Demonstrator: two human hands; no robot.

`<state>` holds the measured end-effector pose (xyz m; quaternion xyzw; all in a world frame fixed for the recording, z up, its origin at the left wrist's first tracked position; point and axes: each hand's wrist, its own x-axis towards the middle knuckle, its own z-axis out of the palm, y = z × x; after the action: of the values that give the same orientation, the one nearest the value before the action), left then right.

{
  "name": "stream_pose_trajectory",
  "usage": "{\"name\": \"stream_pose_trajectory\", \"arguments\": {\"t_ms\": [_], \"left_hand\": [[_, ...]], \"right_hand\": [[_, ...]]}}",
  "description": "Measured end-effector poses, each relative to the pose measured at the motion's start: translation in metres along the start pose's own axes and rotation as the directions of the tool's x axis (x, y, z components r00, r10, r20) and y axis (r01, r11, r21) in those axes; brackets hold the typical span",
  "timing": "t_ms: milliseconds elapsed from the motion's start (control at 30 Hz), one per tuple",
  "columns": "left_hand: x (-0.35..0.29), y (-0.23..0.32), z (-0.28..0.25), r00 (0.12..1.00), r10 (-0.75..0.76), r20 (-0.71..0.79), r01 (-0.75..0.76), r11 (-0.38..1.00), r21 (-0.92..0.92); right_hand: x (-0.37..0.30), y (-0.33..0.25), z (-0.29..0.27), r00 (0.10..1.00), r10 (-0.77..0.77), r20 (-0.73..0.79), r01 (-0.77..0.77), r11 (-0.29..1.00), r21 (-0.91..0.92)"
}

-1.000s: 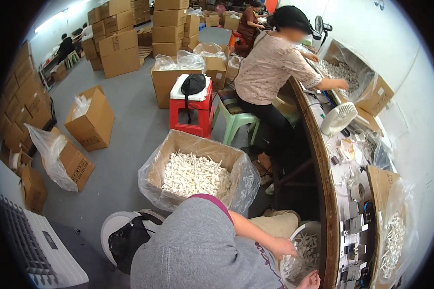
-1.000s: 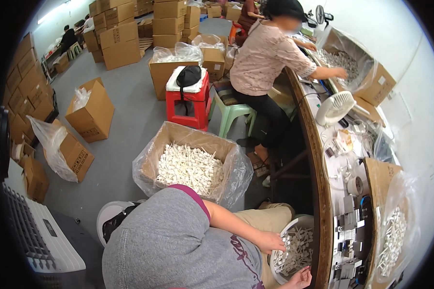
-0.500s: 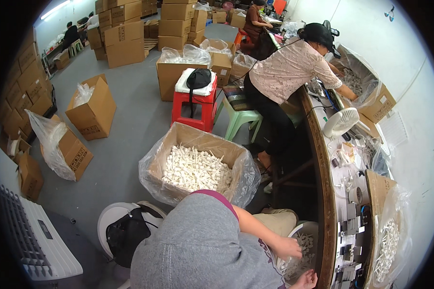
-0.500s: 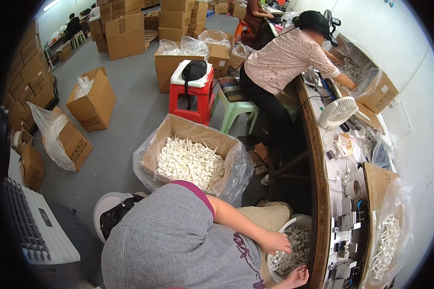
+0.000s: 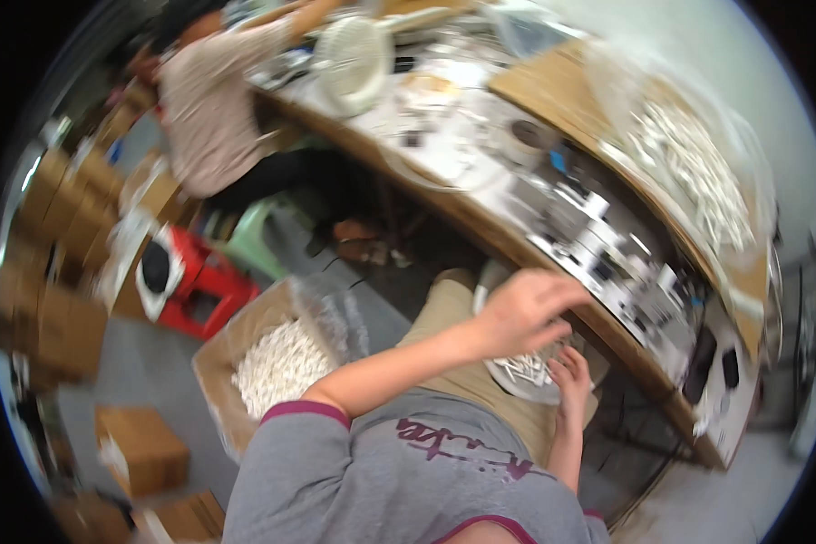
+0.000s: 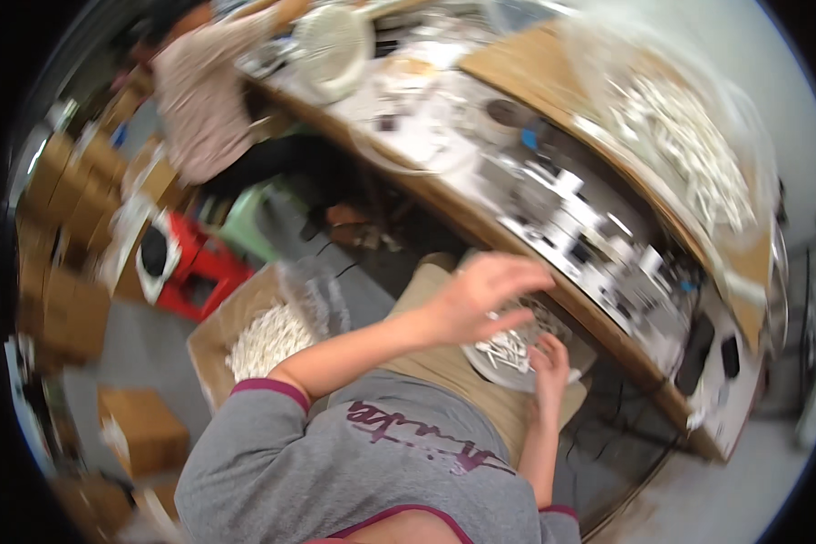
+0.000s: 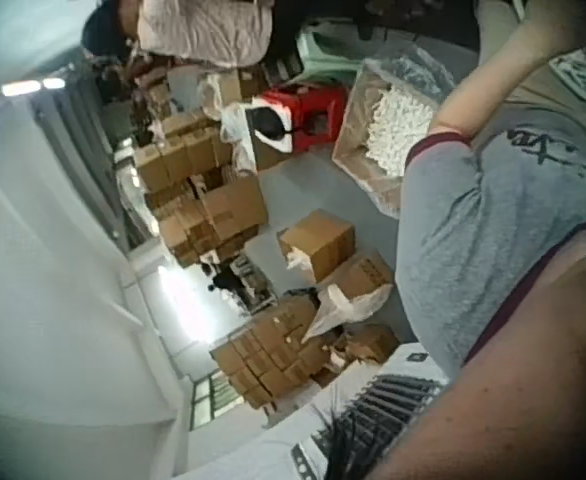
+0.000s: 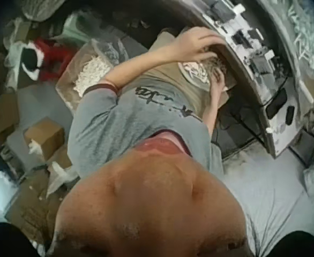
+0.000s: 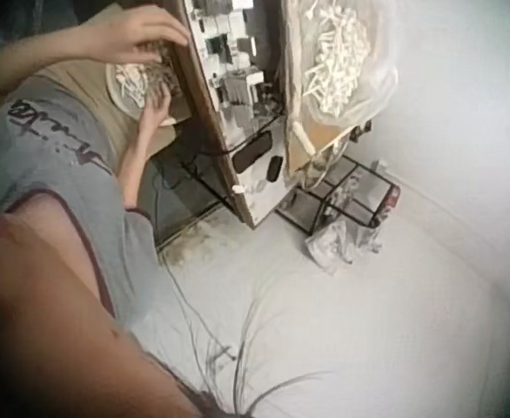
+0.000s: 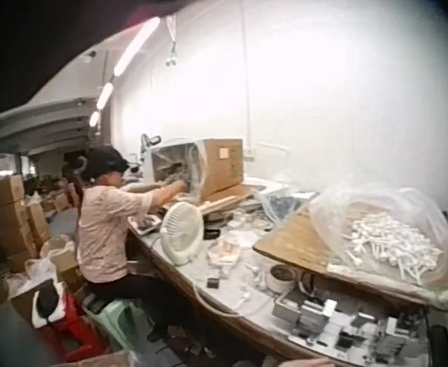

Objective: The person is assembling small white plastic components using a mechanical fixture at a workbench.

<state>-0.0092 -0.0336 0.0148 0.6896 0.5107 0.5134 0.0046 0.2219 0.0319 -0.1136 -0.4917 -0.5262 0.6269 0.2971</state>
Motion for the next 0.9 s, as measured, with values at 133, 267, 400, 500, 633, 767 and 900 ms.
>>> {"name": "stream_pose_trajectory", "arguments": {"t_ms": [133, 267, 400, 500, 633, 767, 900], "left_hand": [[0.095, -0.017, -0.024, 0.982, 0.105, -0.158, -0.094, 0.993, 0.072], [0.194, -0.052, -0.026, 0.913, 0.248, -0.325, -0.211, 0.967, 0.144], [0.282, -0.092, -0.016, 0.818, 0.319, -0.479, -0.062, 0.877, 0.477], [0.336, -0.14, -0.005, 0.861, -0.14, -0.489, 0.344, 0.869, 0.355], [0.39, -0.212, 0.03, 0.856, -0.456, -0.244, 0.511, 0.818, 0.264], [0.419, -0.239, 0.078, 0.761, -0.642, 0.088, 0.646, 0.763, -0.019], [0.447, -0.265, 0.088, 0.697, -0.555, 0.454, 0.631, 0.775, -0.022]], "right_hand": [[-0.02, -0.11, 0.012, 0.87, -0.439, 0.225, 0.492, 0.801, -0.341], [0.005, -0.225, -0.018, 0.443, -0.886, 0.139, 0.757, 0.287, -0.587], [0.081, -0.302, -0.087, 0.291, -0.94, -0.178, 0.725, 0.338, -0.6], [0.162, -0.352, -0.151, 0.241, -0.945, -0.222, 0.502, 0.317, -0.805], [0.271, -0.384, -0.208, 0.309, -0.908, -0.283, 0.097, 0.326, -0.94], [0.347, -0.391, -0.236, 0.502, -0.733, -0.46, 0.035, 0.548, -0.836], [0.376, -0.41, -0.223, 0.953, -0.285, -0.097, 0.208, 0.857, -0.471]]}}
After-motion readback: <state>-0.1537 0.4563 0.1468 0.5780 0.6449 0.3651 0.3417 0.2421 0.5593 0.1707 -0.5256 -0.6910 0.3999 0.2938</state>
